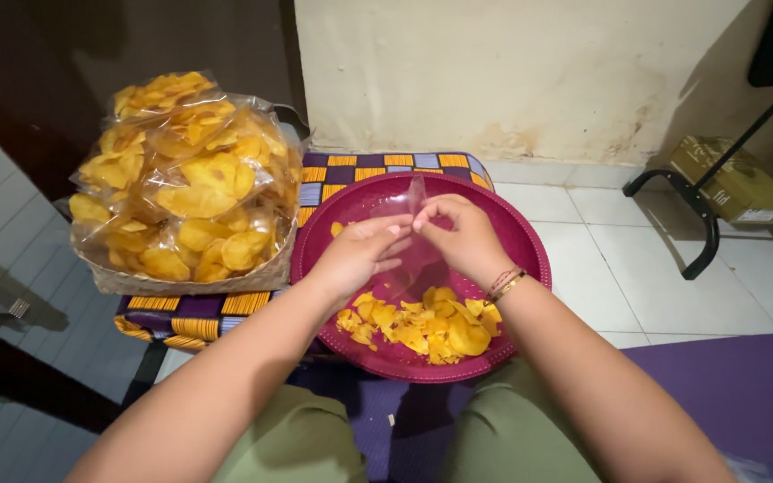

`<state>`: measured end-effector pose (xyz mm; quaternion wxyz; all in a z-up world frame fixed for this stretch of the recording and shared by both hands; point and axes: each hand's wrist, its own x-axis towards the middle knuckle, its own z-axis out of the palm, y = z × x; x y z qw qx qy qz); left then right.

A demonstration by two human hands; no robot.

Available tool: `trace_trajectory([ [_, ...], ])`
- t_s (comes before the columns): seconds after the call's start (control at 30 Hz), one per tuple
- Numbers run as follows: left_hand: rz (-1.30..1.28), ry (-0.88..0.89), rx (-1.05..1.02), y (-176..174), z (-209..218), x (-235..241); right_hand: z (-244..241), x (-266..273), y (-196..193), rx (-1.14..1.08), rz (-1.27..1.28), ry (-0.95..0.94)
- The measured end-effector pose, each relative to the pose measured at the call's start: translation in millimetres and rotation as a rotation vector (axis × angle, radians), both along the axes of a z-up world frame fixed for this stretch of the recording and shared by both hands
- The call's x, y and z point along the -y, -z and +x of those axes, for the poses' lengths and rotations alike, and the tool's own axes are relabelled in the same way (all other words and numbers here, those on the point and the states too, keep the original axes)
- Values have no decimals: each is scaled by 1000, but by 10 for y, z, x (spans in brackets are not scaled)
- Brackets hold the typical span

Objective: The person sits on a mat and packs yellow chips from a pink tray into small clear plastic bags. They pick up chips with their right hand and place them into the bags held in their left hand, repeating this process for multiple bags.

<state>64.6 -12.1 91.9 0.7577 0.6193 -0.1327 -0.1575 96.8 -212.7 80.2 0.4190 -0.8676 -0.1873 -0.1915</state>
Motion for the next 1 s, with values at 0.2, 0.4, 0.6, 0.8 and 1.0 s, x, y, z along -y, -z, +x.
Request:
trace_trajectory([
  [0.2,-27,-34,-22,100,77,-44,1,1,40,-75,17,28],
  [0.4,-93,-176,-113,-19,62,-151,66,149,-46,-289,211,150],
  [0.6,2,-133,-5,-10,-2,-105,-171,-91,-287,-388,404,-17],
  [0.8,89,-155,41,50,45,-210,98,110,-113,-261,137,78],
  [1.0,232,-196,143,102,93,-329,3,229,-229,-224,156,46],
])
